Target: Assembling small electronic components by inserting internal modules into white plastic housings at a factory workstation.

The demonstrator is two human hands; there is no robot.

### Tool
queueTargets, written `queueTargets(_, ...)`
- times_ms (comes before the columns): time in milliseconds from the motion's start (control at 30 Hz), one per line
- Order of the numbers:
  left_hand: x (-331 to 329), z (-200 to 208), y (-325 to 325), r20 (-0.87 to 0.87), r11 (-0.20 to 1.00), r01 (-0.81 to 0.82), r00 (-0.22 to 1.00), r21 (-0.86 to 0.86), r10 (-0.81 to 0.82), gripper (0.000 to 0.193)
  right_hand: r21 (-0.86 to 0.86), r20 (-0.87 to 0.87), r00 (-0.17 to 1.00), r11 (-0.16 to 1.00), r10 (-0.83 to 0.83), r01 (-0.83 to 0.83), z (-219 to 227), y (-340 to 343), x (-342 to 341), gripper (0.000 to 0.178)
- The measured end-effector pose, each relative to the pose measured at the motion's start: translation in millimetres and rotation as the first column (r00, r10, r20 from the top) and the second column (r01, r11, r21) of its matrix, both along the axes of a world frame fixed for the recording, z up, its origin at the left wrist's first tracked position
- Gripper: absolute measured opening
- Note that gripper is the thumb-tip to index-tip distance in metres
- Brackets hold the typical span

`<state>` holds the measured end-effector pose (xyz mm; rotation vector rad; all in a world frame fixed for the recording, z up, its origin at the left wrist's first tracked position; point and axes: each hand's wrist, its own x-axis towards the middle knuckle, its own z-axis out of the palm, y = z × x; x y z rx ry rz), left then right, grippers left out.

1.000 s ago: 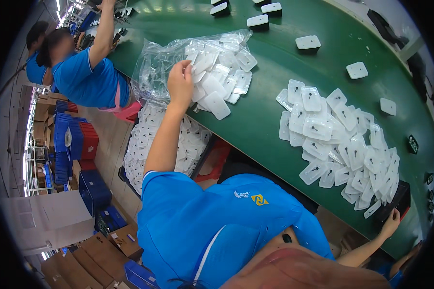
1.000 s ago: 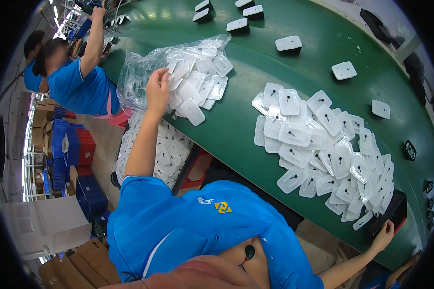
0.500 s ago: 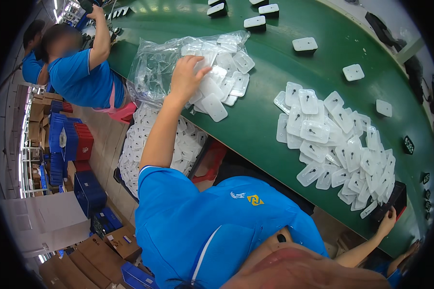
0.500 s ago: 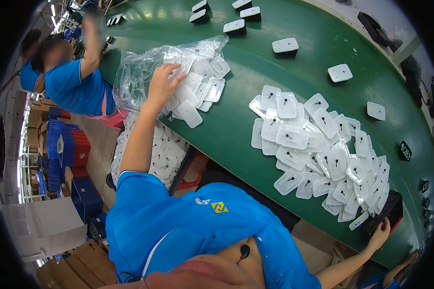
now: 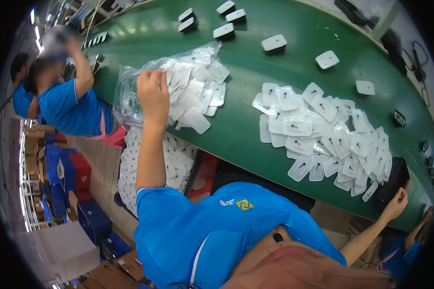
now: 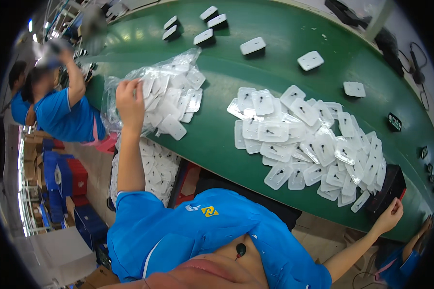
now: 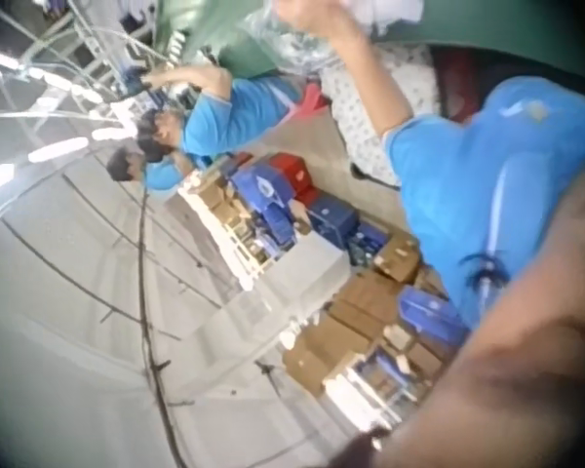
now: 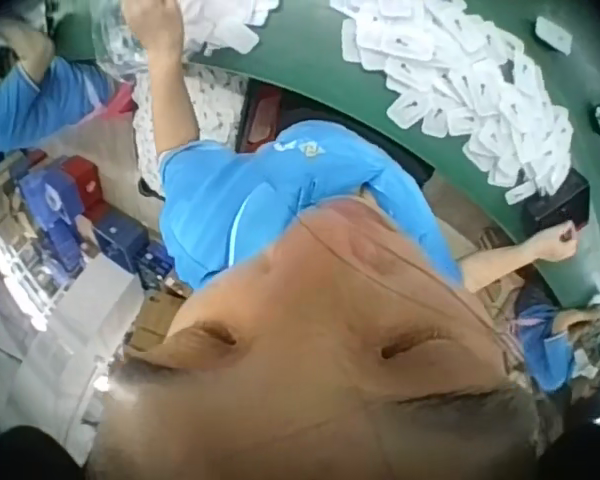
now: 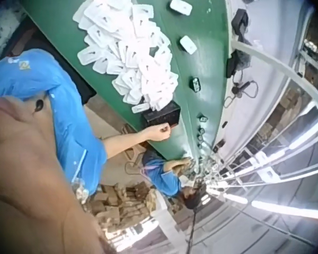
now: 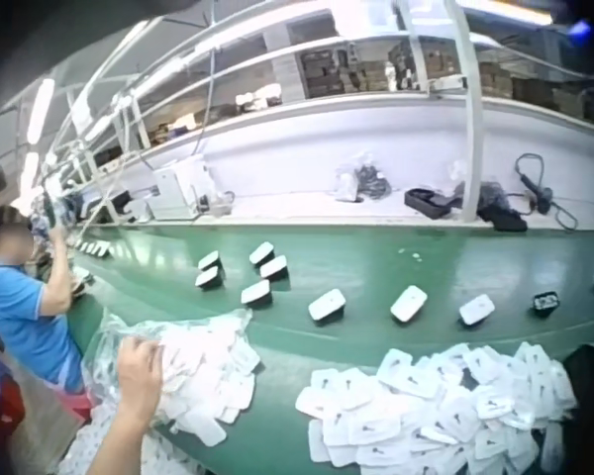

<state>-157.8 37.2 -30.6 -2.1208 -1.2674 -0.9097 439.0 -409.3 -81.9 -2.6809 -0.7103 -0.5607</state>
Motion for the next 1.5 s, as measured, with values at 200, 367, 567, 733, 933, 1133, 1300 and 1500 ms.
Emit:
queueTargets(200,102,44,-46,0.843,0.655,0.700,0.508,-0.284,-0.177,0.013,0.770,-0.191,0.896,0.627,0.401,-0.117,63,78,-79,0.018)
queueTargets(367,194,53,-74,0.935,0.227,0.965,0.198,-0.134,-0.293,0.025,0.895,-0.102,0.542,0.316,0.834,-0.316,112,173,-170,0.006)
queueTargets(567,258,76,-118,0.869,0.075,0.996,0.077,-0.046,-0.490,0.028,0.869,0.080,0.334,0.099,0.939,-0.486,132,228,-215,0.005)
queueTargets(733,270,69,-123,0.903,0.041,0.998,-0.019,0.040,-0.429,0.027,0.934,0.043,0.334,0.080,0.941,-0.347,127,241,-224,0.003)
queueTargets(933,271,60,-108,0.889,0.105,0.994,0.027,0.024,-0.458,0.026,0.900,-0.033,0.364,0.185,0.931,-0.394,128,249,-220,0.003)
queueTargets(1133,275,59,-104,0.876,0.140,0.990,0.066,0.002,-0.478,0.026,0.771,0.044,0.371,0.205,0.928,-0.603,127,251,-208,0.004)
queueTargets(1300,280,54,-104,0.885,0.132,0.991,0.057,0.005,-0.463,0.026,0.797,-0.034,0.370,0.249,0.928,-0.551,124,249,-204,0.005)
queueTargets(1500,279,52,-100,0.883,0.071,0.997,0.033,0.001,-0.468,0.023,0.824,-0.020,0.364,0.222,0.931,-0.521,122,252,-207,0.005)
